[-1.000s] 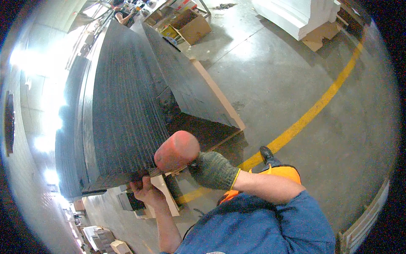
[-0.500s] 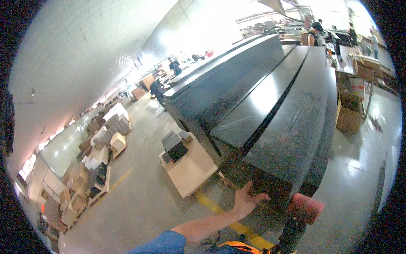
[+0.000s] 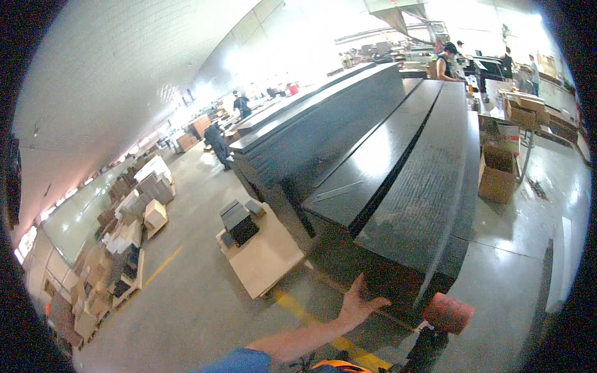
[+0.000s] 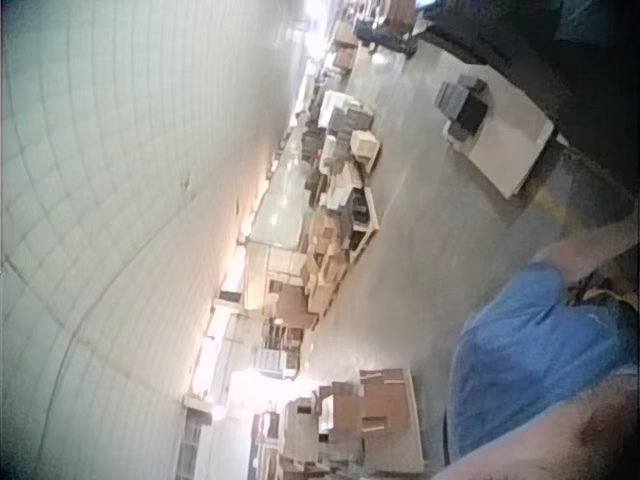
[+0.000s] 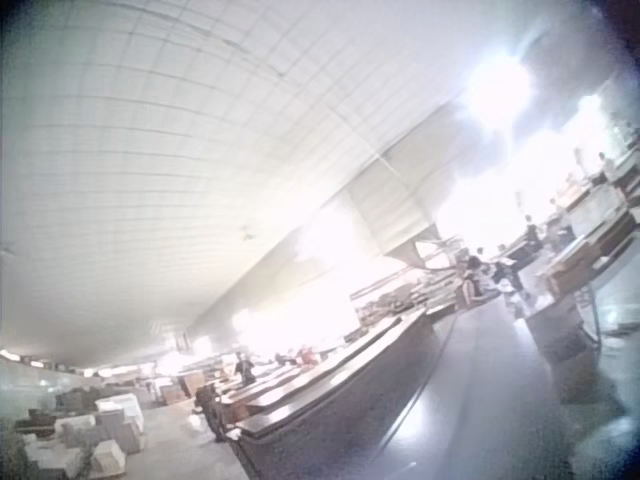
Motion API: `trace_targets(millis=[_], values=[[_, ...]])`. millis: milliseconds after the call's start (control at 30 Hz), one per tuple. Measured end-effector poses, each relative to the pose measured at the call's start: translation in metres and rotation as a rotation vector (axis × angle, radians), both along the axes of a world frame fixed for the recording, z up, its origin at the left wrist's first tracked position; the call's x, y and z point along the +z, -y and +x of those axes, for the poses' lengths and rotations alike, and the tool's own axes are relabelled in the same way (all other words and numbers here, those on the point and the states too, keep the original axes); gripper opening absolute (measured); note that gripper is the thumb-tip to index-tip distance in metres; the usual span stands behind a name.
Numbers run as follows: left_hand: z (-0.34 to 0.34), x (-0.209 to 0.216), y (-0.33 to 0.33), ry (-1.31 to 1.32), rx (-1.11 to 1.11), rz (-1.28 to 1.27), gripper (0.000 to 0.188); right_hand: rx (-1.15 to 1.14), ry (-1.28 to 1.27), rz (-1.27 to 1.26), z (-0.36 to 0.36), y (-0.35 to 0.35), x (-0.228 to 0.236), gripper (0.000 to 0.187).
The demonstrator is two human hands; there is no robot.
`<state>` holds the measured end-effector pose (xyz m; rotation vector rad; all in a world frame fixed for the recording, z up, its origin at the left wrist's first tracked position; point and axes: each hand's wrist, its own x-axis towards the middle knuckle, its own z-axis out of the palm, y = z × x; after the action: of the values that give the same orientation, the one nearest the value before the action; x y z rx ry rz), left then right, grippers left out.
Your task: The person aligns a stack of black panels by hand and with a mallet, then uses a small tool to scrape the edges of the panels.
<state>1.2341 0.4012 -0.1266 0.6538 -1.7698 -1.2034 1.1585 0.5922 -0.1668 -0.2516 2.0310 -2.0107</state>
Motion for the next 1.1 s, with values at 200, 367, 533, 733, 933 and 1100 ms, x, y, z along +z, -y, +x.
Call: trace_targets(millis=[200,367,533,733,933,1100], values=[[-0.012,-0.017,0.003,0.109,-0.227,0.227,0.038,0.192,-0.086,0.125,-0.016,-0.011,-0.011,0.028],[0.002,-0.024,0.03,0.115,-0.056,0.161,0.044,0.04,-0.053,0.022,-0.021,0.016,-0.018,0.023],[-0.025,-0.013,-0.002,-0.097,-0.221,0.143,0.045,0.104,-0.279,0.273,-0.016,-0.008,-0.03,0.016],[-0.006,-0.024,0.015,0.027,-0.199,0.115,0.042,-0.085,-0.378,0.168,-0.005,-0.003,-0.025,0.01],[-0.011,-0.015,0.005,0.002,-0.183,0.185,0.043,0.075,-0.229,0.212,-0.005,-0.002,-0.024,0.014],[-0.017,-0.019,0.009,0.023,-0.136,0.141,0.053,0.099,-0.278,0.191,-0.008,0.002,-0.026,0.014]])
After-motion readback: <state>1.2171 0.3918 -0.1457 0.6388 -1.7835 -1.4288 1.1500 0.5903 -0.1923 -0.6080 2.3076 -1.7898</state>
